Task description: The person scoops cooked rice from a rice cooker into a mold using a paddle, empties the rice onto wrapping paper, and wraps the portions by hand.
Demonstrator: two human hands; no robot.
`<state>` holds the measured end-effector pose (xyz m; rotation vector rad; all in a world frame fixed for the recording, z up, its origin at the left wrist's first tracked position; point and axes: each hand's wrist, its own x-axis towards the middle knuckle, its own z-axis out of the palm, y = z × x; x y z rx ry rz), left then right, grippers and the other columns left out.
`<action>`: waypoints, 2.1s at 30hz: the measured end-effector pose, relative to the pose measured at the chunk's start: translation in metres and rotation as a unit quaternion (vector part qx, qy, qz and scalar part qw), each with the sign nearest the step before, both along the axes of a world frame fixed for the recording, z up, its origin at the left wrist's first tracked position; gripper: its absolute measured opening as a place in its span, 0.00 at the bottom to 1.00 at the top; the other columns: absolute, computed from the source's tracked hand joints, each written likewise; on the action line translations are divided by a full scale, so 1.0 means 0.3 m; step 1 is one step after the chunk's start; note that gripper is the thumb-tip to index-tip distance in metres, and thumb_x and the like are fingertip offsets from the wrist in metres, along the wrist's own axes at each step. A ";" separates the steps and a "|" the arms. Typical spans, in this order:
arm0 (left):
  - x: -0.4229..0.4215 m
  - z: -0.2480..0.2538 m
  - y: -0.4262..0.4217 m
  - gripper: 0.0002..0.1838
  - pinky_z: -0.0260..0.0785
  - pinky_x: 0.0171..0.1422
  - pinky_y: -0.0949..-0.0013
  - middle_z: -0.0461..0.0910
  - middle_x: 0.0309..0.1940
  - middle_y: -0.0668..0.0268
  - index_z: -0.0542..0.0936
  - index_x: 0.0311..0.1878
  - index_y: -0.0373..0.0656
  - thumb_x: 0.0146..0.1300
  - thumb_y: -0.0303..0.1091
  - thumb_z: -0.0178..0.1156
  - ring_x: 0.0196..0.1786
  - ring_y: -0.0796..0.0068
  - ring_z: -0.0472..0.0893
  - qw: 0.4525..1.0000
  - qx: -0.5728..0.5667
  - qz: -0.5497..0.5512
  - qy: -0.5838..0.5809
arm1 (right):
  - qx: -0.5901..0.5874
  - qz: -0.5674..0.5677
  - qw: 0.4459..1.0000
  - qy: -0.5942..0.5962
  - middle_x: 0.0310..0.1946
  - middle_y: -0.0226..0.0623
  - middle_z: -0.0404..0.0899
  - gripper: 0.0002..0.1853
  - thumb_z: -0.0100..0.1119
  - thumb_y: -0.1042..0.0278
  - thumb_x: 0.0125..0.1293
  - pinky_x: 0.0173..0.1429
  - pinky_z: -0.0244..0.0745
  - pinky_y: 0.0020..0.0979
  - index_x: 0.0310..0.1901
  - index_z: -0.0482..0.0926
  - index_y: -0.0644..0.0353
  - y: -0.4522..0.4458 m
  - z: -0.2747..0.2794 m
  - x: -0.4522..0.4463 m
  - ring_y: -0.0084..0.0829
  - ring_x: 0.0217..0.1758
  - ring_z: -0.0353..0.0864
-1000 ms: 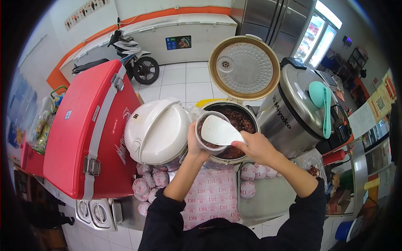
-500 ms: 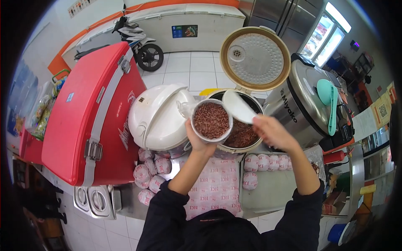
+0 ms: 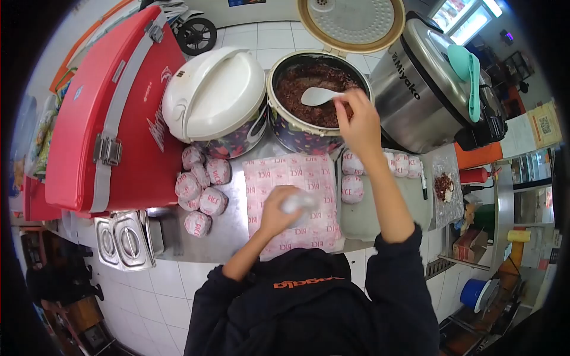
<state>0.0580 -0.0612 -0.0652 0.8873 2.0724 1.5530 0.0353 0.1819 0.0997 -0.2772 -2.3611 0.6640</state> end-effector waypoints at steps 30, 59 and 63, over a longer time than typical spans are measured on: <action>0.111 -0.103 -0.273 0.52 0.41 0.70 0.45 0.61 0.61 0.54 0.63 0.60 0.37 0.35 0.62 0.68 0.67 0.55 0.55 0.926 -0.249 -0.005 0.283 | -0.223 0.076 0.967 -0.092 0.16 0.38 0.68 0.09 0.58 0.70 0.57 0.23 0.59 0.31 0.25 0.72 0.65 -0.387 -0.388 0.376 0.30 0.18 0.67; 0.065 -0.008 -0.452 0.10 0.66 0.44 0.68 0.74 0.30 0.70 0.81 0.34 0.49 0.45 0.32 0.64 0.37 0.69 0.75 0.910 -0.220 -0.166 0.309 | -0.008 0.160 0.965 -0.207 0.29 0.28 0.75 0.07 0.63 0.74 0.43 0.46 0.63 0.34 0.28 0.77 0.54 -0.373 -0.556 0.726 0.31 0.39 0.74; 0.005 0.024 -0.507 0.04 0.67 0.41 0.70 0.75 0.30 0.71 0.82 0.33 0.43 0.52 0.27 0.61 0.35 0.73 0.74 0.976 -0.118 -0.144 0.111 | -0.115 0.211 0.957 -0.165 0.29 0.29 0.78 0.04 0.63 0.74 0.48 0.41 0.65 0.31 0.28 0.79 0.56 -0.373 -0.524 0.729 0.29 0.35 0.76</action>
